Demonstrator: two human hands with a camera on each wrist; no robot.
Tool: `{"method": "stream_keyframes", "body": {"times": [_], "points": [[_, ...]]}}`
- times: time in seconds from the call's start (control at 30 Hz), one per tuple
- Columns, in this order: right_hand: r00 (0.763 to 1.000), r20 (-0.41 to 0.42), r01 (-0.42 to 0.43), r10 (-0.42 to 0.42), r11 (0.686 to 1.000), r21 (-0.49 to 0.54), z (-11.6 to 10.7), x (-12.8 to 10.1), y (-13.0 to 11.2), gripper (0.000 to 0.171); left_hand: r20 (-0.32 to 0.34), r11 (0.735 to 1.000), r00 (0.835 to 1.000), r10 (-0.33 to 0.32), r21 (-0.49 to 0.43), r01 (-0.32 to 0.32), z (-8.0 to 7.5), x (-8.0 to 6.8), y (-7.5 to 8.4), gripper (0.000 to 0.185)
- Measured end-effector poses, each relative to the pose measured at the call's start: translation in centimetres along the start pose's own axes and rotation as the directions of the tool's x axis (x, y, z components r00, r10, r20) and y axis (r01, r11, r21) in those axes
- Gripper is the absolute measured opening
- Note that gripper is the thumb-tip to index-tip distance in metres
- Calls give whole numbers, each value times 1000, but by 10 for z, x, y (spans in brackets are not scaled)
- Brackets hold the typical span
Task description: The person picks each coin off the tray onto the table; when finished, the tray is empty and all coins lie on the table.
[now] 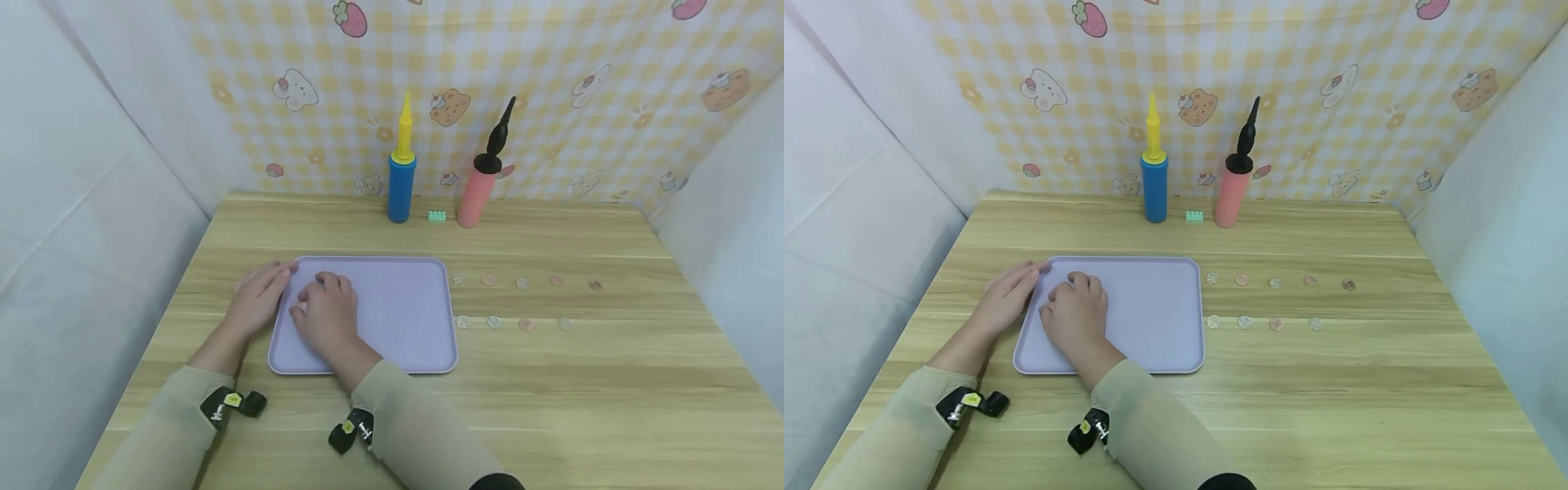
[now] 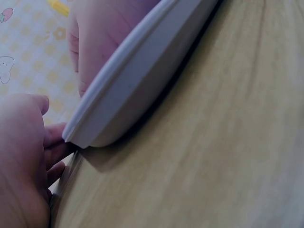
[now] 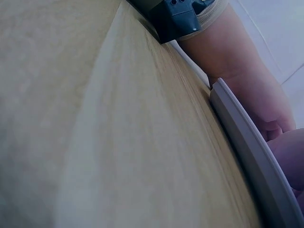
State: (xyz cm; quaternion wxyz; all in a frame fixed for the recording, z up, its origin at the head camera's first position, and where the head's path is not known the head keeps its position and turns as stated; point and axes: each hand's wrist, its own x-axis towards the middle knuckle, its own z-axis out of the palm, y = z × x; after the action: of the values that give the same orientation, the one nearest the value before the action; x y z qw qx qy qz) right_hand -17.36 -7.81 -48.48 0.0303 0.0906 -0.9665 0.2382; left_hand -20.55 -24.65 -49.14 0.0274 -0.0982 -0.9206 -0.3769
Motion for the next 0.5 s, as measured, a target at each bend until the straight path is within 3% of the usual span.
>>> {"method": "stream_keyframes", "body": {"times": [0.33,0.5], "points": [[1000,2,22,-22,1000,-2,1,0,0,19,-10,1000,1000,11,-6,-11,0,-1,1,49],[992,-61,116,-114,993,27,2,-2,3,10,-10,1000,1000,12,-3,-12,1,-1,0,50]]}}
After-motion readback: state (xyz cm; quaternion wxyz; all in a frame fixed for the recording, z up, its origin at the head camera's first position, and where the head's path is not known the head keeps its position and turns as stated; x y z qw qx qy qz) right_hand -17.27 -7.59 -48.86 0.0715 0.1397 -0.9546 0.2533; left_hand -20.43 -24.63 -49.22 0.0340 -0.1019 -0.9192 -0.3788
